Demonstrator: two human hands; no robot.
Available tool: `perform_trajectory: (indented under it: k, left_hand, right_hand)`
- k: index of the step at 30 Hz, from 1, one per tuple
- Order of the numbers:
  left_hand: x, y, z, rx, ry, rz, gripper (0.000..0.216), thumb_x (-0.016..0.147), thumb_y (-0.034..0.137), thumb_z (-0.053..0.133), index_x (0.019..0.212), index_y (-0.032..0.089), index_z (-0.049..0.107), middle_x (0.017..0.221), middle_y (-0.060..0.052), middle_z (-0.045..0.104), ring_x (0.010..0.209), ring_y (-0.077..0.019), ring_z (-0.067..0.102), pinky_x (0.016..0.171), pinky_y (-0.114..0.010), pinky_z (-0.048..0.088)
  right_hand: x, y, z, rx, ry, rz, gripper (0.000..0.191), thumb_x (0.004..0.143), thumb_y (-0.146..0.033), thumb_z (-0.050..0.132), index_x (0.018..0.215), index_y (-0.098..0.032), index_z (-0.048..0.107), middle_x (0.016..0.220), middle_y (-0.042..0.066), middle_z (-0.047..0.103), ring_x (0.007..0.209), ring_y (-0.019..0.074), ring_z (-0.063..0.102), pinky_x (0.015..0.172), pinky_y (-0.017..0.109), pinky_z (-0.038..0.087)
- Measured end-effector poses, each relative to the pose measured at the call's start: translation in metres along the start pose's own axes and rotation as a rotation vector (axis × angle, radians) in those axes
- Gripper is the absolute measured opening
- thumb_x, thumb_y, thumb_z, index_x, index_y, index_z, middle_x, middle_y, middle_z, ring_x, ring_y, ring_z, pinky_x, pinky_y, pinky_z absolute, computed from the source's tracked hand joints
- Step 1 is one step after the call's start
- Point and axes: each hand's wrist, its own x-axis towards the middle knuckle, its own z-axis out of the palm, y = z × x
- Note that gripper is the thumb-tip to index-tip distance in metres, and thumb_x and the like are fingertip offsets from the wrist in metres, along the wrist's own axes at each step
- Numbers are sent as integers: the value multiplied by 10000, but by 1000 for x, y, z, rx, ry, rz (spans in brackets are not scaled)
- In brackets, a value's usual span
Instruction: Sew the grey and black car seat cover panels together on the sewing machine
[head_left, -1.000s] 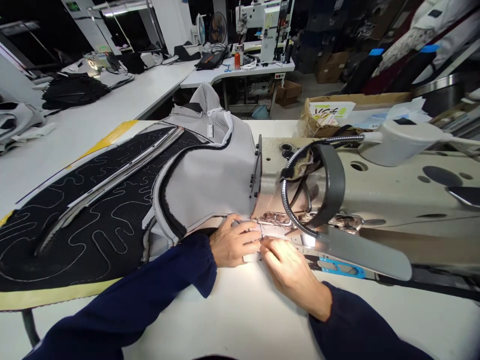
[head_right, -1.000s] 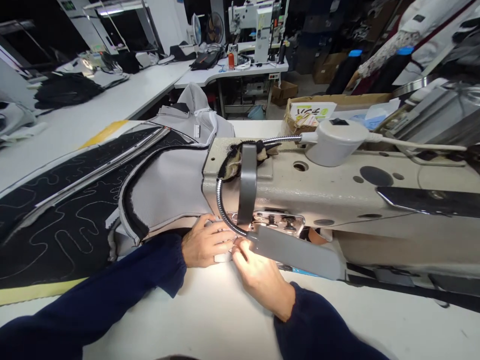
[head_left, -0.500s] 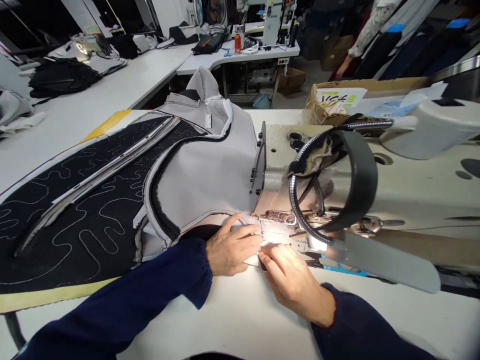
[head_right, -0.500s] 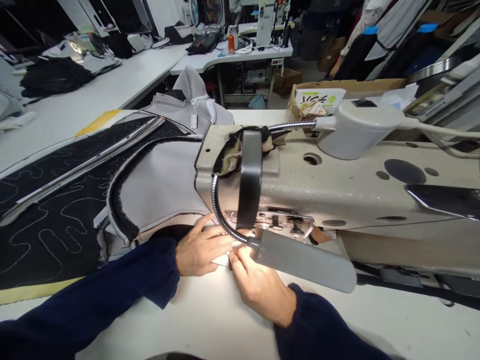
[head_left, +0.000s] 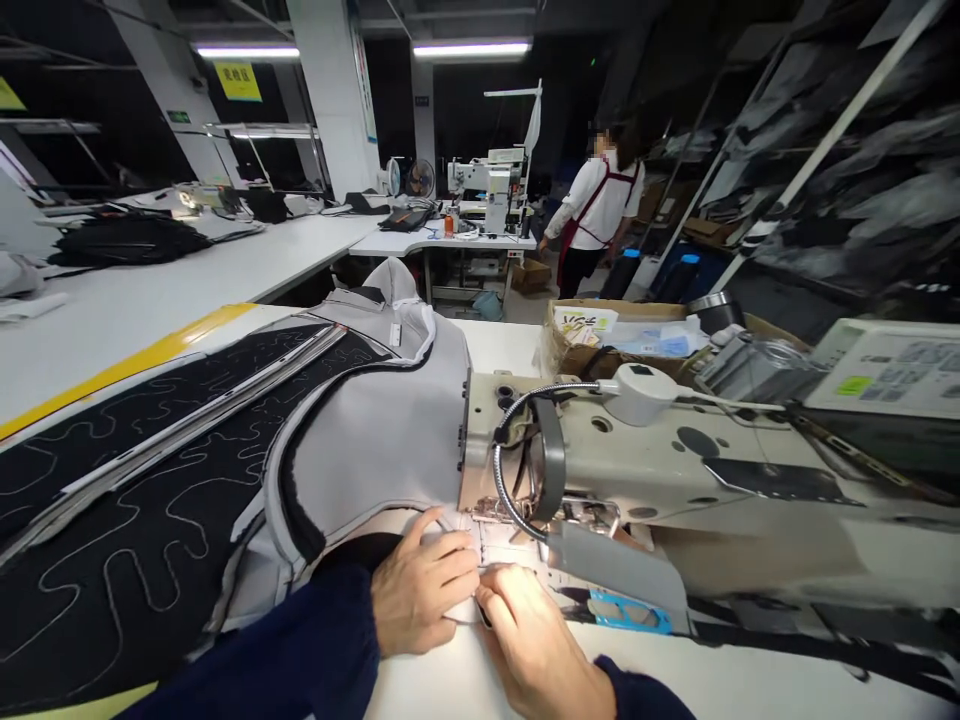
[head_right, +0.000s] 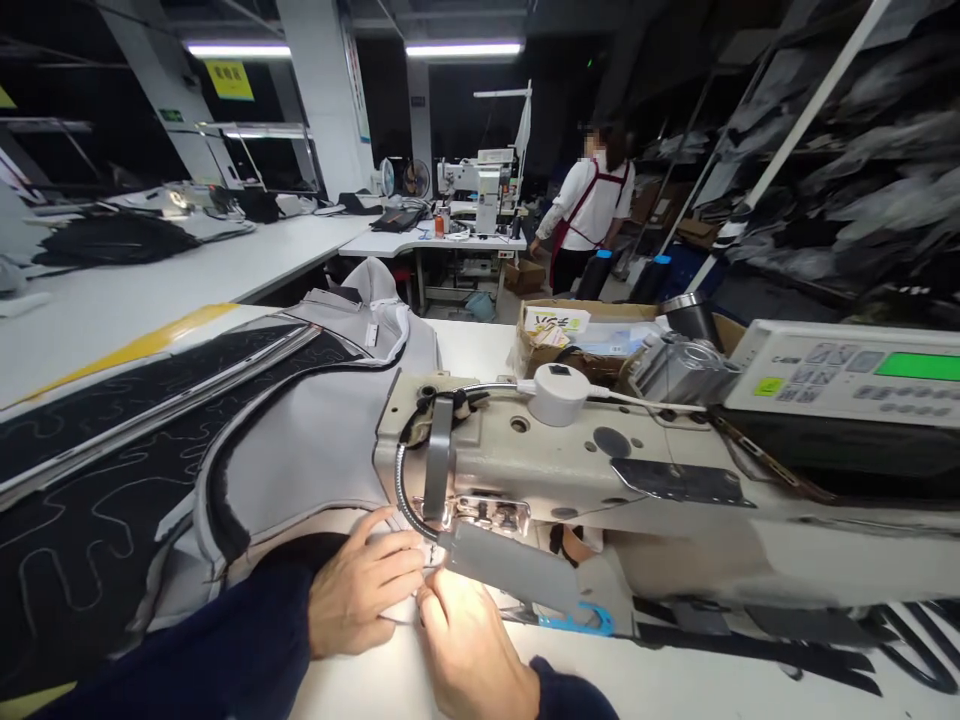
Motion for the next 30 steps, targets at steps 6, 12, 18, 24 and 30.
perform_trajectory:
  k: [6, 12, 18, 24, 30]
  left_hand:
    - [1, 2, -2, 11, 32, 5, 219, 744, 212, 561, 959, 186, 594, 1030, -24, 667, 1126, -216, 503, 1153, -510, 104]
    - [-1, 1, 0, 2, 56, 2, 231, 746, 204, 555, 971, 187, 601, 1035, -24, 667, 1121, -216, 509, 1167, -500, 108]
    - [-4, -3, 3, 50, 40, 17, 267, 733, 195, 544, 989, 174, 618, 1062, -54, 655, 1149, -243, 489, 1161, -537, 155]
    - [-6, -7, 1, 7, 75, 40, 341, 723, 147, 523, 1057, 157, 590, 1111, -73, 643, 1218, -255, 454, 1166, -542, 171]
    - [-7, -7, 1, -46, 107, 8, 359, 738, 111, 452, 1072, 158, 574, 1121, -81, 640, 1212, -216, 471, 1167, -534, 180]
  right_hand:
    - [-1, 1, -3, 51, -45, 33, 232, 818, -54, 440, 1019, -126, 529, 915, 120, 563, 820, 228, 515, 681, 358, 450]
    - [2, 0, -10, 74, -28, 78, 146, 874, -141, 473, 1008, -157, 531, 931, 94, 590, 842, 232, 549, 691, 368, 465]
    - [-1, 10, -15, 201, 75, 213, 184, 945, -151, 404, 1035, -182, 561, 943, 75, 660, 852, 194, 623, 784, 361, 513]
    - [-6, 25, -9, 97, 61, 233, 242, 942, -141, 415, 1108, -166, 590, 1022, 114, 674, 949, 218, 641, 825, 375, 538]
    - [-2, 24, -3, -59, -51, 49, 359, 899, -93, 425, 1238, -137, 534, 1187, 147, 617, 1088, 247, 579, 891, 432, 524]
